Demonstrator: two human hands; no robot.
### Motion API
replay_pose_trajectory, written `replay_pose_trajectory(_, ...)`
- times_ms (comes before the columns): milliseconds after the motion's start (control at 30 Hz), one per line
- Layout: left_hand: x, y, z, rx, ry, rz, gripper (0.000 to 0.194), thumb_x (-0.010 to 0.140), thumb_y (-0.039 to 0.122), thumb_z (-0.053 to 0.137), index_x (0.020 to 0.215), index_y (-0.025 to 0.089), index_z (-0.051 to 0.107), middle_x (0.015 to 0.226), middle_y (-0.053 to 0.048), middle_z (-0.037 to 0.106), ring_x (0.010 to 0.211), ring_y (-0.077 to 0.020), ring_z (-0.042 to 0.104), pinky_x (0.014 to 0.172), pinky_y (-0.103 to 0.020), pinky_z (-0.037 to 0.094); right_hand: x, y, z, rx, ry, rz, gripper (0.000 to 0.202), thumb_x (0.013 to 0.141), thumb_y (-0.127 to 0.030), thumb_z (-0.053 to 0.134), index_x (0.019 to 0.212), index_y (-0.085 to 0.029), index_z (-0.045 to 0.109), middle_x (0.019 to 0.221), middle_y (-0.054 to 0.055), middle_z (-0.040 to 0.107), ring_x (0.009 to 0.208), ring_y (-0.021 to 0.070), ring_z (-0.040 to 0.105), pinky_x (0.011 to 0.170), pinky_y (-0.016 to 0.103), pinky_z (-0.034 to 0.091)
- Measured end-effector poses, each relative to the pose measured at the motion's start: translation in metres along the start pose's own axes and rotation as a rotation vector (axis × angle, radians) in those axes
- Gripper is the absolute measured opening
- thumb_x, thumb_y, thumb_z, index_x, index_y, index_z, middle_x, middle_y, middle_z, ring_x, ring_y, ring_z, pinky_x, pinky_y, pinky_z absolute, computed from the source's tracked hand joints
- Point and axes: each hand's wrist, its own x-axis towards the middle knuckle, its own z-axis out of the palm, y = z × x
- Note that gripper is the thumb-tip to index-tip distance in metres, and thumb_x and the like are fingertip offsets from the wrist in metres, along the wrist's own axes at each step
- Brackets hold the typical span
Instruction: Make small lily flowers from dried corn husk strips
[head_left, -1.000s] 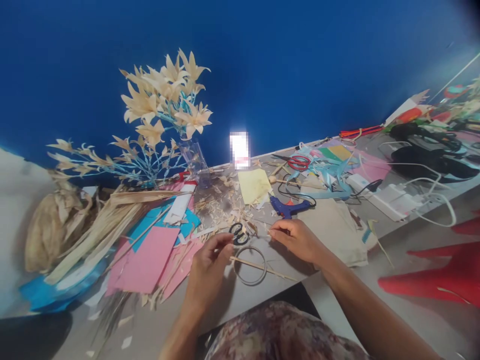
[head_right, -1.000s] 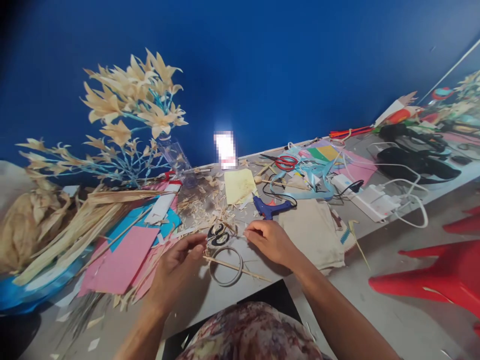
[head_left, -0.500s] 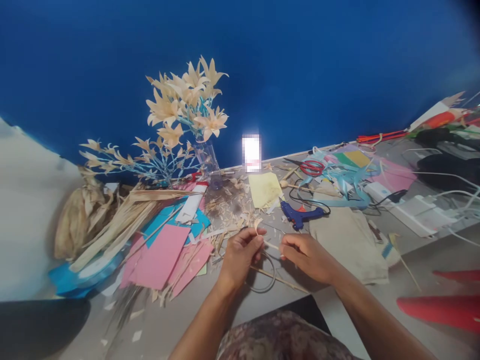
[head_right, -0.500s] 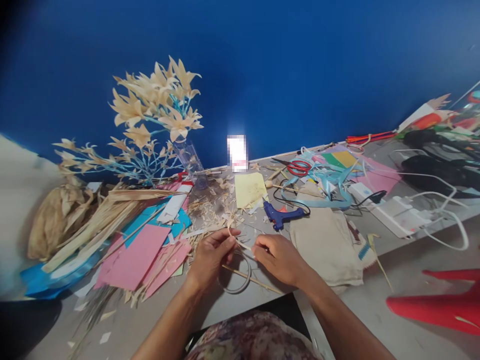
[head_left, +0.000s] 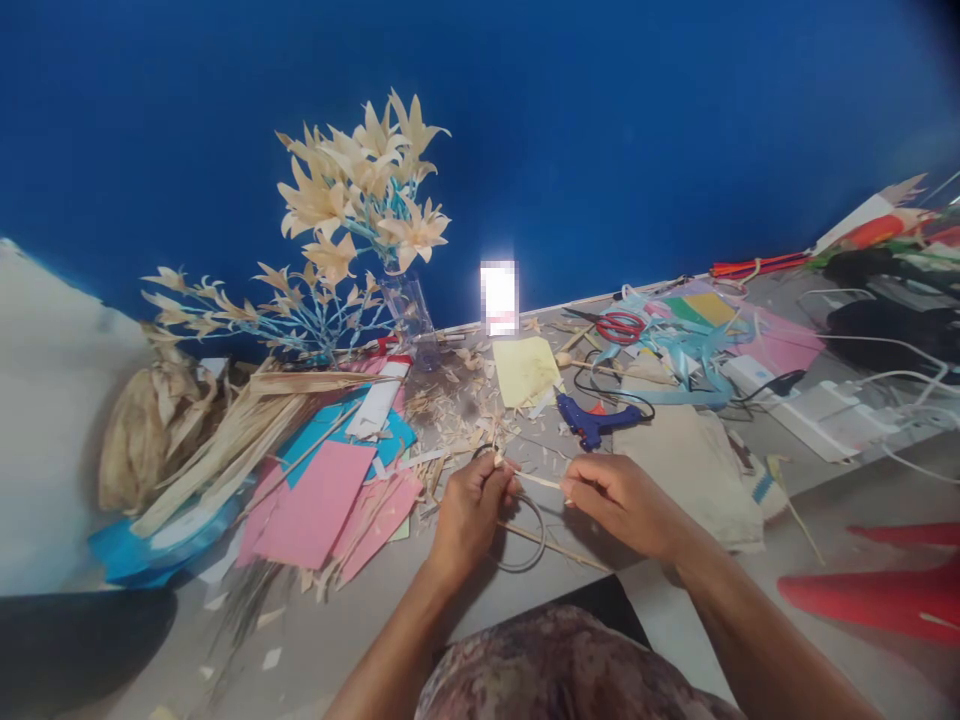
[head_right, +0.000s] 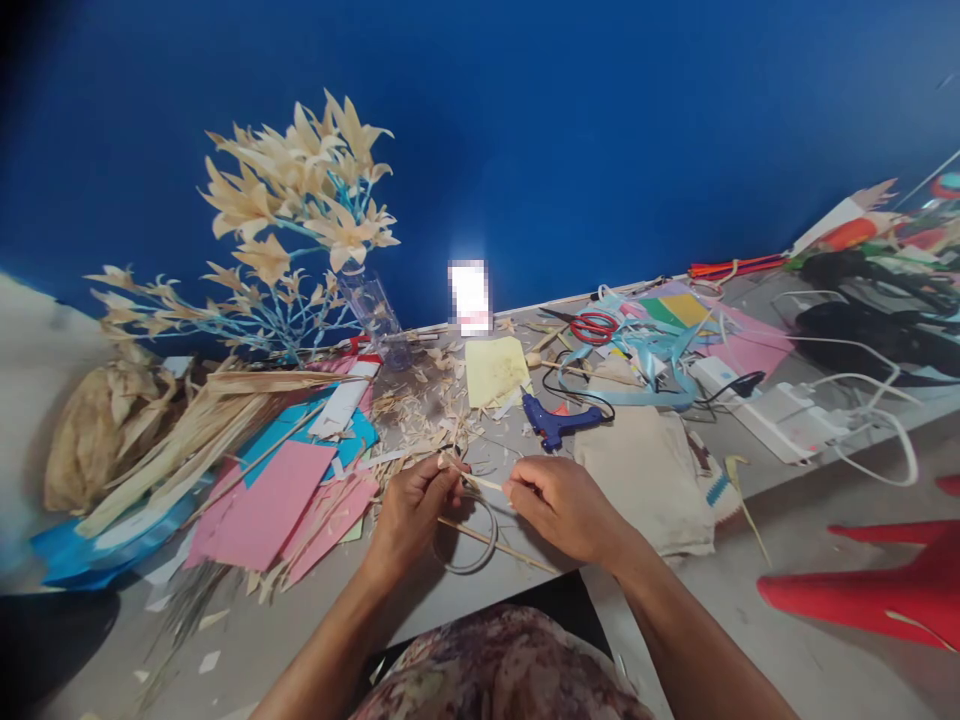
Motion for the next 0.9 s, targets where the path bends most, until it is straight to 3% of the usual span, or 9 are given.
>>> replay_pose_trajectory(167, 0.0, 0.0, -0.035, 0.216, 0.275, 0.026, 0.03, 0.092, 0.037, 0.046, 0.072, 0.021, 0.062, 0.056, 0.004, 0.055, 0.056, -0.0143, 0.054, 0.058, -0.025, 0.04, -0.011, 0.006, -0.016, -0.003, 0.01, -0.006, 0.031, 0.095, -0.028, 0.047, 0.066, -0.018, 0.053, 0.063, -0.002, 0.052, 0.059, 0.0118, 0.046, 0.057, 0.024, 0.032)
replay_pose_trajectory(333, 0.001, -0.001, -0.057, 0.511, 0.281, 0.021, 0.021, 0.082, 0.04, 0.063, 0.074, 0.022, 0.07, 0.061, 0.001, 0.063, 0.06, -0.0163, 0.057, 0.058, -0.027, 0.038, -0.018, 0.008, -0.024, 0.017, 0.072, 0.025, 0.03, 0.095, -0.03, 0.048, 0.067, -0.018, 0.054, 0.062, -0.002, 0.052, 0.059, 0.012, 0.046, 0.057, 0.023, 0.032)
replay_pose_trajectory(433, -0.008, 0.005, -0.042, 0.406, 0.313, 0.031, 0.025, 0.08, 0.039, 0.067, 0.097, 0.022, 0.073, 0.065, 0.001, 0.065, 0.061, -0.016, 0.058, 0.06, -0.027, 0.041, -0.016, 0.004, -0.017, 0.019, 0.086, 0.0, 0.032, 0.095, -0.03, 0.048, 0.066, -0.018, 0.052, 0.062, -0.002, 0.05, 0.059, 0.0119, 0.045, 0.056, 0.024, 0.031)
replay_pose_trajectory(533, -0.02, 0.015, -0.015, -0.104, 0.08, -0.002, 0.039, 0.081, 0.039, 0.066, 0.115, 0.019, 0.068, 0.074, -0.001, 0.066, 0.059, -0.0143, 0.06, 0.058, -0.026, 0.046, -0.015, 0.001, -0.007, 0.019, 0.041, -0.031, 0.033, 0.096, -0.031, 0.047, 0.066, -0.018, 0.052, 0.062, -0.002, 0.05, 0.06, 0.0118, 0.045, 0.056, 0.023, 0.031)
replay_pose_trajectory(567, -0.024, 0.018, -0.007, -0.232, -0.043, -0.038, 0.039, 0.08, 0.04, 0.068, 0.113, 0.018, 0.069, 0.075, -0.002, 0.067, 0.057, -0.0139, 0.06, 0.054, -0.026, 0.046, -0.015, 0.0, -0.004, 0.02, 0.013, -0.044, 0.033, 0.097, -0.032, 0.048, 0.067, -0.018, 0.052, 0.062, -0.002, 0.051, 0.06, 0.0118, 0.046, 0.057, 0.023, 0.031)
replay_pose_trajectory(633, -0.028, 0.02, 0.006, -0.339, -0.087, -0.073, 0.032, 0.084, 0.043, 0.064, 0.093, 0.013, 0.074, 0.068, -0.003, 0.066, 0.05, -0.0115, 0.057, 0.051, -0.024, 0.044, -0.016, 0.0, -0.001, 0.027, -0.045, -0.065, 0.034, 0.098, -0.034, 0.048, 0.067, -0.018, 0.052, 0.063, -0.002, 0.053, 0.06, 0.012, 0.047, 0.057, 0.023, 0.032)
replay_pose_trajectory(733, -0.028, 0.018, 0.007, -0.383, 0.049, -0.056, 0.032, 0.084, 0.043, 0.065, 0.078, 0.013, 0.074, 0.062, -0.003, 0.065, 0.047, -0.0095, 0.054, 0.049, -0.023, 0.041, -0.018, 0.007, -0.005, 0.027, -0.108, -0.063, 0.038, 0.1, -0.037, 0.044, 0.069, -0.018, 0.056, 0.065, 0.0, 0.057, 0.061, 0.0132, 0.05, 0.058, 0.024, 0.036)
replay_pose_trajectory(833, -0.024, 0.011, -0.013, -0.468, 0.298, -0.035, 0.03, 0.083, 0.042, 0.067, 0.073, 0.014, 0.071, 0.059, 0.001, 0.061, 0.045, -0.0076, 0.049, 0.047, -0.021, 0.039, -0.018, 0.022, -0.011, -0.009, -0.1, -0.026, 0.04, 0.101, -0.038, 0.043, 0.07, -0.019, 0.06, 0.066, 0.001, 0.062, 0.063, 0.0155, 0.055, 0.059, 0.026, 0.04)
replay_pose_trajectory(900, -0.023, 0.006, -0.026, -0.516, 0.458, -0.009, 0.027, 0.082, 0.041, 0.068, 0.074, 0.015, 0.07, 0.059, 0.002, 0.059, 0.046, -0.0067, 0.046, 0.047, -0.02, 0.038, -0.016, 0.032, -0.011, -0.036, -0.018, -0.014, 0.035, 0.1, -0.039, 0.043, 0.083, -0.02, 0.067, 0.079, 0.005, 0.07, 0.071, 0.0186, 0.062, 0.065, 0.028, 0.046)
